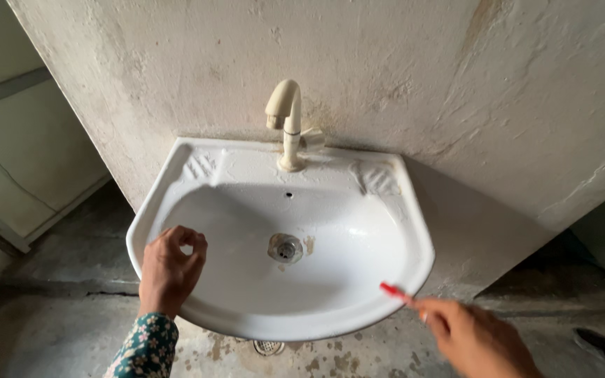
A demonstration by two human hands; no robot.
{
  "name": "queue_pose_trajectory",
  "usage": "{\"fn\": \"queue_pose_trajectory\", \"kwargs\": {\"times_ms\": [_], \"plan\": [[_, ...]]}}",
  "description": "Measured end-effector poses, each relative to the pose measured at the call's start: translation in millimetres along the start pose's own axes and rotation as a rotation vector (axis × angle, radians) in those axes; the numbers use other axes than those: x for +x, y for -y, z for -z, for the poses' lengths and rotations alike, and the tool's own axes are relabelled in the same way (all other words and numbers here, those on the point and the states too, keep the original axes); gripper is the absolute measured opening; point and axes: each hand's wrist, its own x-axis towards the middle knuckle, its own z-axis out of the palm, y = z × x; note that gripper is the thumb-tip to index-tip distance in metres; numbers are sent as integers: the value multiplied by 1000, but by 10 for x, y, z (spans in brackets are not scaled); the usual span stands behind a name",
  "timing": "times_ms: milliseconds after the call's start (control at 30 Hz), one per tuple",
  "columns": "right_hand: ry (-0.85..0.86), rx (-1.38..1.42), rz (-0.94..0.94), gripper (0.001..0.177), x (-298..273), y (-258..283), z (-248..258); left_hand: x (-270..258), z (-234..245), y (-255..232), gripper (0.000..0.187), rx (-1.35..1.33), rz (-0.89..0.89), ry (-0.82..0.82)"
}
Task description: The person uses a red toothbrush to scrub the interior and rim of a white wall-mounted sink. They repeatedly brush the basin, the drain area, and the faucet base, occasionally adjusting their grip on the sink edge.
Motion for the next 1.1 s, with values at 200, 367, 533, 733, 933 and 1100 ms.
{"fn": "queue_pose_trajectory", "kwargs": {"times_ms": [200, 367, 533, 733, 933, 1100], "plan": [[-59, 61, 79, 30, 223, -243, 367, 12, -26, -27, 22, -11, 11, 21], [-26, 3, -60, 28, 394, -126, 615, -21, 10, -16, 25, 42, 1, 55], [45, 98, 78, 31, 310, -204, 336, -5, 8, -52, 24, 40, 10, 11], [-58, 100, 10, 29, 919, -350, 570, -13, 35, -94, 22, 35, -20, -34], [81, 24, 16, 29, 566, 54, 437, 2, 24, -107, 21, 59, 39, -31], [110, -58, -82, 29, 389, 13, 637, -1, 28, -109, 21, 16, -27, -50]]}}
